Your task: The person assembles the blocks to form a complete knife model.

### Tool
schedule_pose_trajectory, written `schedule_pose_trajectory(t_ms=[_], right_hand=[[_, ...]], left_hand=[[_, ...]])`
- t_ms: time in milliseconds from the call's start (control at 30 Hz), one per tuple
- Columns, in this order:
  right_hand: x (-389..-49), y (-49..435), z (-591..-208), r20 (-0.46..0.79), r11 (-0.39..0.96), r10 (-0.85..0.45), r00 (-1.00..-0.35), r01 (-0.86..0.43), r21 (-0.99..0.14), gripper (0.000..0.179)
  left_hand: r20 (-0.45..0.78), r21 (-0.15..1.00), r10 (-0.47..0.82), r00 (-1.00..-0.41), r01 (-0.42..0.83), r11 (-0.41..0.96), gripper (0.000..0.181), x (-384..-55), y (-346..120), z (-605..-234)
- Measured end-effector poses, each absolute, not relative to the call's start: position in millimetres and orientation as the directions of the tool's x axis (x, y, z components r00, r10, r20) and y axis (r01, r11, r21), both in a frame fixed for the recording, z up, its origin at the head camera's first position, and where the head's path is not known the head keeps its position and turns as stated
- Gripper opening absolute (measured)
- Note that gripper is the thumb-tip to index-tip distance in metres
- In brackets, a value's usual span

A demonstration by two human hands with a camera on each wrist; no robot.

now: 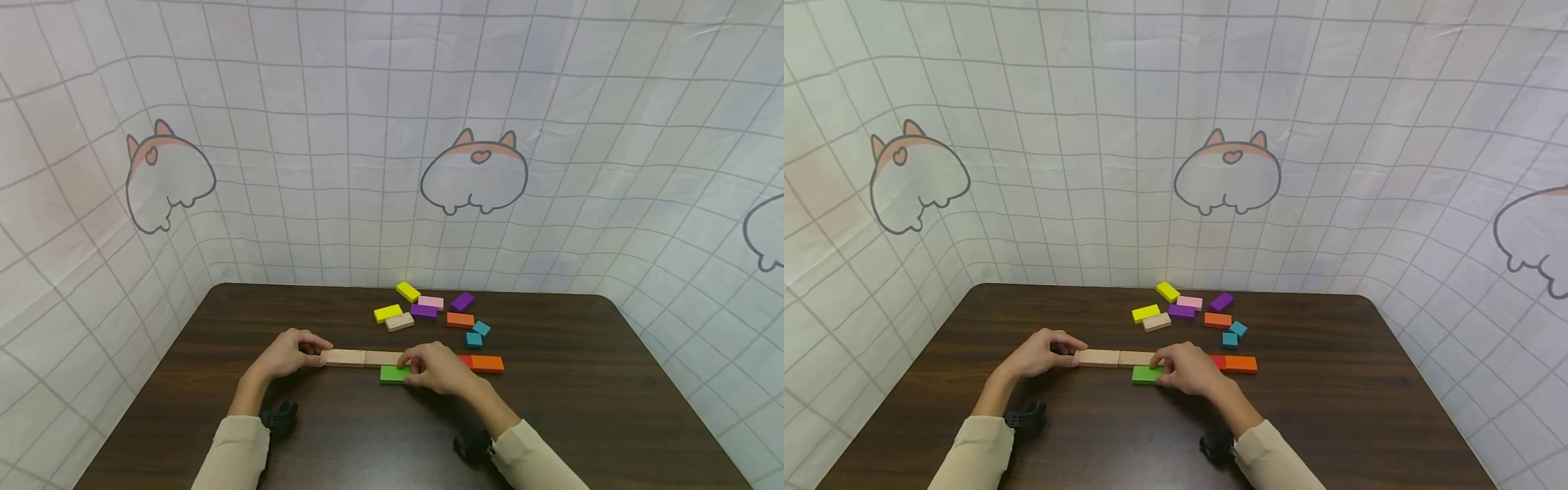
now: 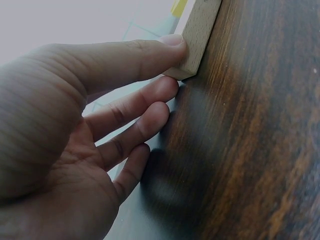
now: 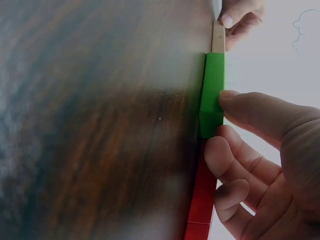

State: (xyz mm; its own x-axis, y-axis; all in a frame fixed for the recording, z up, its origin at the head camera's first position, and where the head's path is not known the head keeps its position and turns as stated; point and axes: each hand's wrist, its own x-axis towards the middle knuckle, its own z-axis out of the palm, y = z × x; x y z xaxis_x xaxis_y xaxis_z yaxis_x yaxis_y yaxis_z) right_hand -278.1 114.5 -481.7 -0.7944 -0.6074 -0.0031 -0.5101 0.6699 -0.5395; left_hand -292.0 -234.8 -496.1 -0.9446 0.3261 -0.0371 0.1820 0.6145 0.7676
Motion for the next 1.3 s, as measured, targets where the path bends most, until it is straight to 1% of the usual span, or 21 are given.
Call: schedule_pose_trajectory(t_ms=[667,900,1100,1300], right_hand=[[-278,113,-479,-0.018,0.686,-0.584,-0.811,-0.482,-0.545,0.019],[-285,123,-473,0.011,0.641,-0.595,-0.804,-0.482,-0.598,0.016],[-304,149,-452,0.020,0.622,-0.529,-0.848,-0.404,-0.671,0.024],[-326,180,-445,0.083,0.653,-0.424,-0.902,-0.368,-0.662,0.025]], left_hand=[[-0.035,0.772,0.330,-0.943,0.185,0.609,0.024,-291,-234,-495],[-0.037,0.773,0.329,-0.944,0.182,0.607,0.024,-290,-234,-495],[-0.035,0.771,0.328,-0.944,0.184,0.610,0.023,-290,-235,-494],[-0.037,0.766,0.320,-0.947,0.179,0.617,0.023,-291,-234,-494]])
